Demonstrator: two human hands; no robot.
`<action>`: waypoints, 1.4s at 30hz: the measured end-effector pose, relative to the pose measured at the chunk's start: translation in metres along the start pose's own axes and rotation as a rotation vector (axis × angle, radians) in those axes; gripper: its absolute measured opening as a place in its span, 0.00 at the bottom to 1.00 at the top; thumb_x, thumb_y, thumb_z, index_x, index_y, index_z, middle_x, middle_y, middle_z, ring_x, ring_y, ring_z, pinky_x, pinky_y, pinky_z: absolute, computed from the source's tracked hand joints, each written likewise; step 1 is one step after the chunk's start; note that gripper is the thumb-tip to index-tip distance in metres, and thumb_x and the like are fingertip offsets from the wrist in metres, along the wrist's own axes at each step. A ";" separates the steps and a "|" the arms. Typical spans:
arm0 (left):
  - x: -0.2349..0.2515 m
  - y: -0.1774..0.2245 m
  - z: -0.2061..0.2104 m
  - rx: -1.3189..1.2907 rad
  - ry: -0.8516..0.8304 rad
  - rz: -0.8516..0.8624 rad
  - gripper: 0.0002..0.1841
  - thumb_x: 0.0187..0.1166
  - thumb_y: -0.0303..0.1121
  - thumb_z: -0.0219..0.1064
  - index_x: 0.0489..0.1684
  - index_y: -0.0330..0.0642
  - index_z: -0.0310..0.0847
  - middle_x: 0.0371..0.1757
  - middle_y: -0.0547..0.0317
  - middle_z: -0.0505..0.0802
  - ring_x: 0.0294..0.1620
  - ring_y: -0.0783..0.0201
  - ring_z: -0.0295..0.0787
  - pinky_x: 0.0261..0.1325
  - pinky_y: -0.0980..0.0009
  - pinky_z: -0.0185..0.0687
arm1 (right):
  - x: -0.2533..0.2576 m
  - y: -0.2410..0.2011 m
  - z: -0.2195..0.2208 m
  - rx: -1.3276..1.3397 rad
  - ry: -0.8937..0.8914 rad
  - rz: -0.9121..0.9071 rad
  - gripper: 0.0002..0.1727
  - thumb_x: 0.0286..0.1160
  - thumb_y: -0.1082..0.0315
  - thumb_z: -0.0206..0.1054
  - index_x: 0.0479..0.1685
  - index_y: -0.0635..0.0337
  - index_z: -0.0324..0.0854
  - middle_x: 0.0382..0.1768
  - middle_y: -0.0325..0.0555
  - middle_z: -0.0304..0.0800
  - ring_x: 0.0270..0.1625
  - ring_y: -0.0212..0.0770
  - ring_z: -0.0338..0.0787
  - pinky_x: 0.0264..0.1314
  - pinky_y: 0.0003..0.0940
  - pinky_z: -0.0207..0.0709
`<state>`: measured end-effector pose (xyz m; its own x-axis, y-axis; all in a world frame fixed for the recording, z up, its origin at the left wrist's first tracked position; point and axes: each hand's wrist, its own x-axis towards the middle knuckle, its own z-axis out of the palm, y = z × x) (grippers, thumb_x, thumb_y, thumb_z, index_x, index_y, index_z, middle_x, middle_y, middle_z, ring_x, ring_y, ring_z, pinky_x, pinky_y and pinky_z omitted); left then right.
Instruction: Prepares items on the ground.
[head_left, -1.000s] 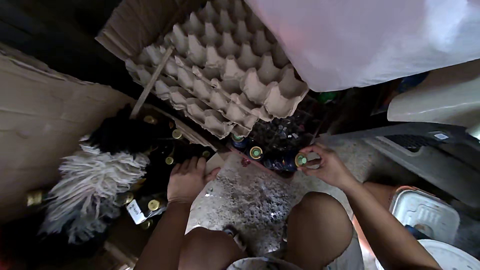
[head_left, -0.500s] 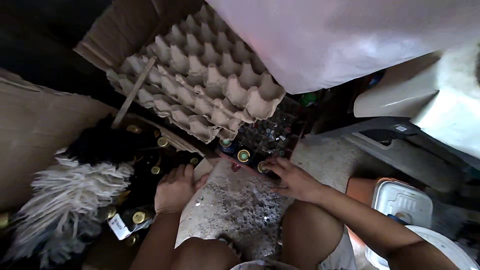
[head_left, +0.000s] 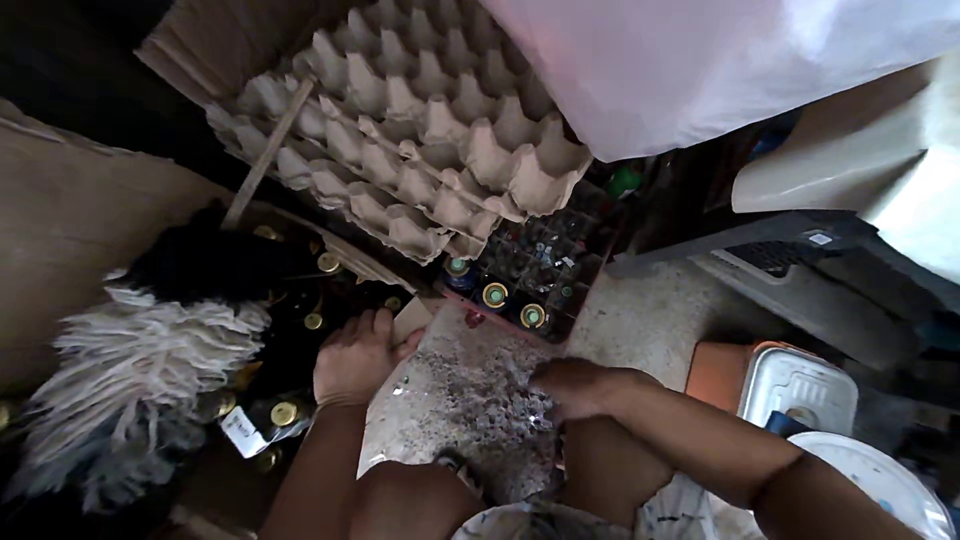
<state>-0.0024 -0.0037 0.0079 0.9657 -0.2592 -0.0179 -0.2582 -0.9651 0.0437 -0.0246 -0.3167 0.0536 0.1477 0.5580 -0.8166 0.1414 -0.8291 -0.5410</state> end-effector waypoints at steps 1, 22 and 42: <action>0.000 0.000 -0.001 -0.014 -0.012 -0.010 0.43 0.79 0.68 0.51 0.43 0.25 0.85 0.41 0.30 0.92 0.43 0.29 0.94 0.37 0.37 0.85 | 0.001 0.000 -0.006 -0.012 0.030 0.074 0.33 0.80 0.57 0.71 0.80 0.65 0.72 0.79 0.67 0.73 0.81 0.68 0.72 0.81 0.67 0.63; 0.001 0.001 -0.003 -0.037 -0.008 -0.017 0.38 0.76 0.64 0.60 0.38 0.25 0.83 0.39 0.32 0.92 0.42 0.31 0.94 0.35 0.39 0.85 | 0.086 -0.042 0.004 -0.399 -0.086 -0.126 0.23 0.80 0.74 0.66 0.74 0.69 0.77 0.77 0.68 0.75 0.78 0.70 0.74 0.79 0.67 0.65; 0.001 -0.002 0.000 -0.021 -0.001 -0.005 0.41 0.77 0.67 0.55 0.40 0.25 0.84 0.40 0.32 0.93 0.42 0.32 0.94 0.37 0.40 0.86 | 0.134 0.001 0.007 -0.193 -0.084 -0.019 0.31 0.79 0.70 0.69 0.82 0.68 0.70 0.81 0.71 0.70 0.78 0.73 0.75 0.75 0.72 0.69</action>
<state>-0.0010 -0.0018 0.0077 0.9670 -0.2542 -0.0190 -0.2525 -0.9654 0.0643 -0.0116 -0.2430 -0.0581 0.0625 0.5622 -0.8246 0.3293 -0.7916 -0.5148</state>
